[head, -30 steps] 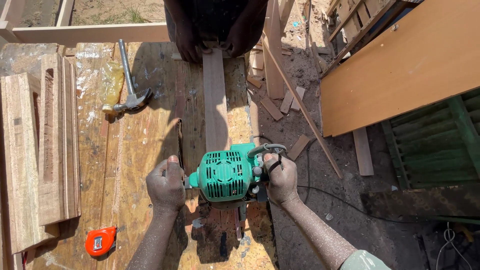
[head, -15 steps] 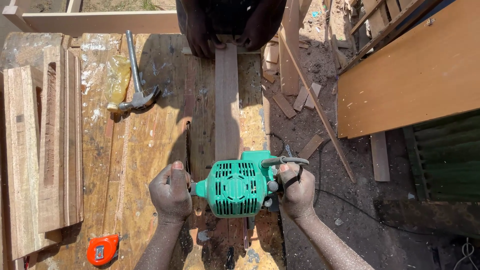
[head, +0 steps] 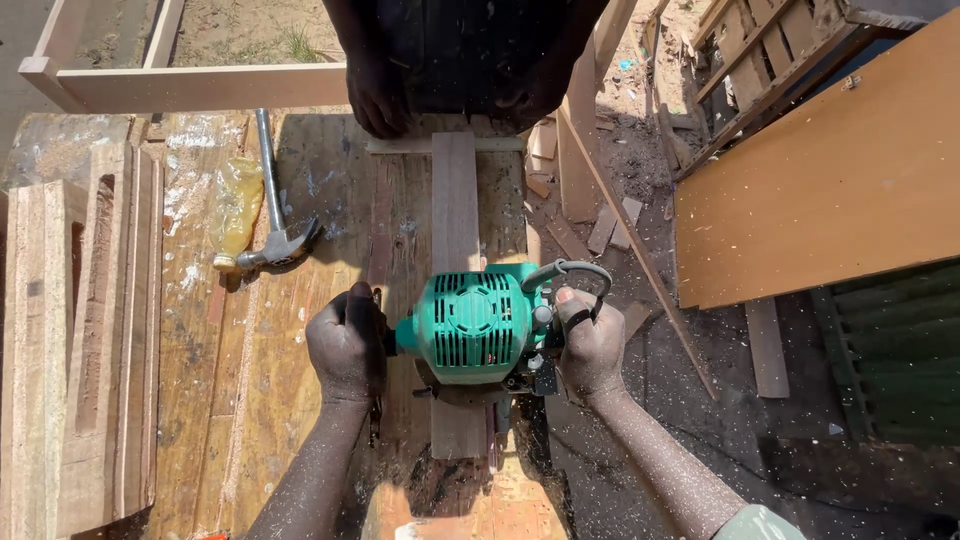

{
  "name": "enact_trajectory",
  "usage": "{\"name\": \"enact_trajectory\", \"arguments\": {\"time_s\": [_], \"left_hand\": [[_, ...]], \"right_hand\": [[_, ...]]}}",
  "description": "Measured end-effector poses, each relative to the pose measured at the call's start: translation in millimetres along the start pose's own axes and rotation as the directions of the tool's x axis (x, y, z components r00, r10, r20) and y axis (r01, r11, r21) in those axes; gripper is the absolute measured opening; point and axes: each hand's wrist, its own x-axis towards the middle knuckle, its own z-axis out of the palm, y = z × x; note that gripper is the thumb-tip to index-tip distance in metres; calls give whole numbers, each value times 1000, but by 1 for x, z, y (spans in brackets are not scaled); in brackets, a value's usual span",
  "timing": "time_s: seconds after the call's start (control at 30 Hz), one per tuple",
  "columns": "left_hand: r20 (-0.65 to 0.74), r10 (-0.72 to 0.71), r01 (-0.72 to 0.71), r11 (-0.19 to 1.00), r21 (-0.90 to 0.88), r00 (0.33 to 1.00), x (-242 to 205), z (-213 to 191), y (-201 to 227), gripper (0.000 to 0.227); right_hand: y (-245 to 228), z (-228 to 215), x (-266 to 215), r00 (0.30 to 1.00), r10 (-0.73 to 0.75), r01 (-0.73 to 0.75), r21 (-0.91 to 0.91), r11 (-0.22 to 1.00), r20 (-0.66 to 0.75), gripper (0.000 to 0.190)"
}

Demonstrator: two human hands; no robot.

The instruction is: Using a handheld electric router to create grooves or finished edges on wooden planks

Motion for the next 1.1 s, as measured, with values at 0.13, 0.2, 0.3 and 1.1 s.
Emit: {"name": "enact_trajectory", "arguments": {"time_s": [0.13,0.2,0.3,1.1], "left_hand": [[20,-39,39,999,-16,999,20,14,14,42],[25,-37,38,999,-21,999,35,21,13,43],[38,-19,20,999,-27,999,62,37,2,43],[-35,168,-169,986,-8,985,279,169,3,44]], "right_hand": [[38,5,38,996,59,-49,129,990,-70,38],[37,10,54,998,45,-40,87,995,-52,38],[44,20,82,999,20,-18,57,998,-43,39],[29,117,297,997,-1,10,115,993,-80,31]]}}
